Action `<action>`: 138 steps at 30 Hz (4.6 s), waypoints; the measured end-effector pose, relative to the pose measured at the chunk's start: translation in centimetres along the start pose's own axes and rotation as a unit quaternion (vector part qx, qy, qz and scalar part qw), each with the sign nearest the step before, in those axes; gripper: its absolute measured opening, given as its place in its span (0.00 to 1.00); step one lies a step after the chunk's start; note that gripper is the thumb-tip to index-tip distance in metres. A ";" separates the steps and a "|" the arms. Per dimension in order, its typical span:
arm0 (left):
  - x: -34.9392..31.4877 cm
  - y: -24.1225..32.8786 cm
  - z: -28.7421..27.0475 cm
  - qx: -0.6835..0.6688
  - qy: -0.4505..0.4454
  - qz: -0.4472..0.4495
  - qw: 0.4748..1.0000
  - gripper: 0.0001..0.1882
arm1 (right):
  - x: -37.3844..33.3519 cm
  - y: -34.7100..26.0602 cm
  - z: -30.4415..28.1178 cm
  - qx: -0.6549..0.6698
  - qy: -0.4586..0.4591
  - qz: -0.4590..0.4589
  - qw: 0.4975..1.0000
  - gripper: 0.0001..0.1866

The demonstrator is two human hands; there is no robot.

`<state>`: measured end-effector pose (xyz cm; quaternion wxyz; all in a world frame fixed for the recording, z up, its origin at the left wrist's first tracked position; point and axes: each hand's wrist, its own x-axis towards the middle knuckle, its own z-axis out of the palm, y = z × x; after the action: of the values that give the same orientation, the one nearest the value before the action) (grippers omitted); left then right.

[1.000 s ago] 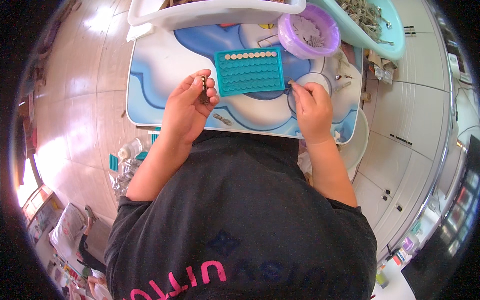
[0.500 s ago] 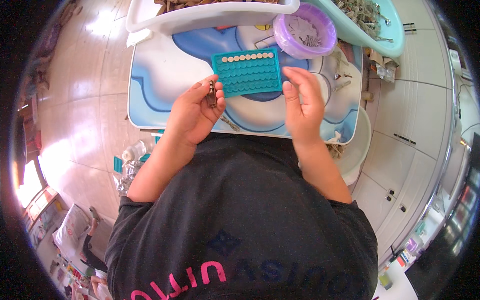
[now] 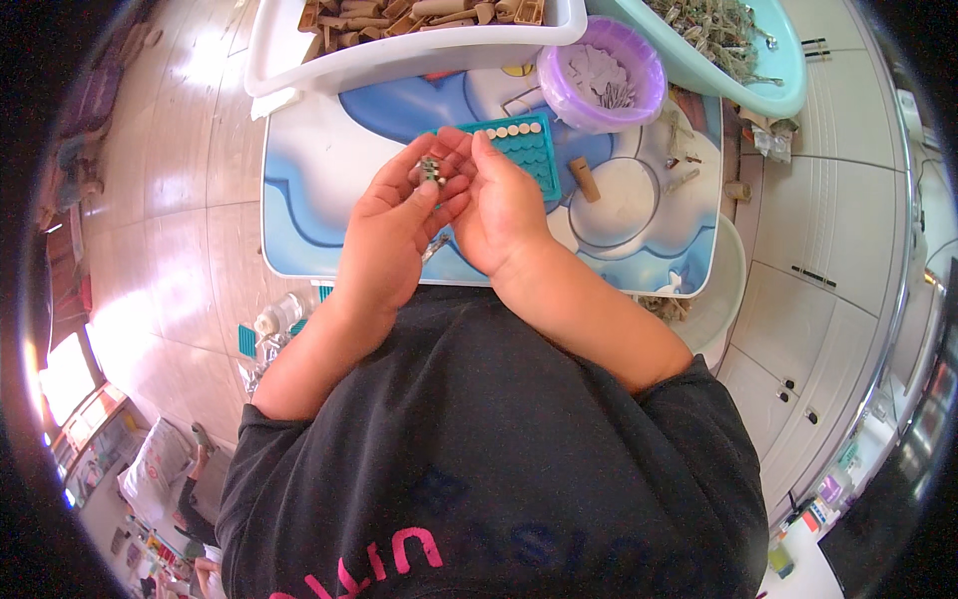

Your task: The person assembles small electronic components by taking wires, parts, and caps from containers and inserting them into plastic casings by hand.

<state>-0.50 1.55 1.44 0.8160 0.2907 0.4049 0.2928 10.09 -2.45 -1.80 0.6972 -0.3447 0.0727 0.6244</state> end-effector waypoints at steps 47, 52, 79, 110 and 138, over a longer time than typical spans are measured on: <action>1.2 -0.1 -1.4 0.161 -0.051 0.056 0.984 0.19 | -1.2 -2.0 -1.7 -0.482 -0.035 -0.199 0.852 0.06; 0.6 0.4 -1.9 0.247 -0.079 0.079 0.963 0.18 | -1.5 -2.4 -1.8 -0.451 -0.056 -0.096 0.886 0.05; 0.7 2.0 -2.5 0.212 -0.119 0.013 0.970 0.16 | -2.0 -2.9 -0.4 -0.570 -0.126 -0.165 0.795 0.03; 1.2 3.2 -3.0 0.142 -0.152 -0.100 0.973 0.14 | -2.3 -3.5 -0.1 -0.452 -0.123 0.008 0.883 0.04; 3.9 5.8 -3.8 0.647 0.057 0.341 0.680 0.10 | -2.2 -2.6 -3.4 -0.371 -0.171 0.068 0.910 0.03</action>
<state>-3.14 9.04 1.73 0.2442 0.8467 0.4121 0.2318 13.18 -6.18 -2.14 0.4766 -0.4611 -0.2611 0.7015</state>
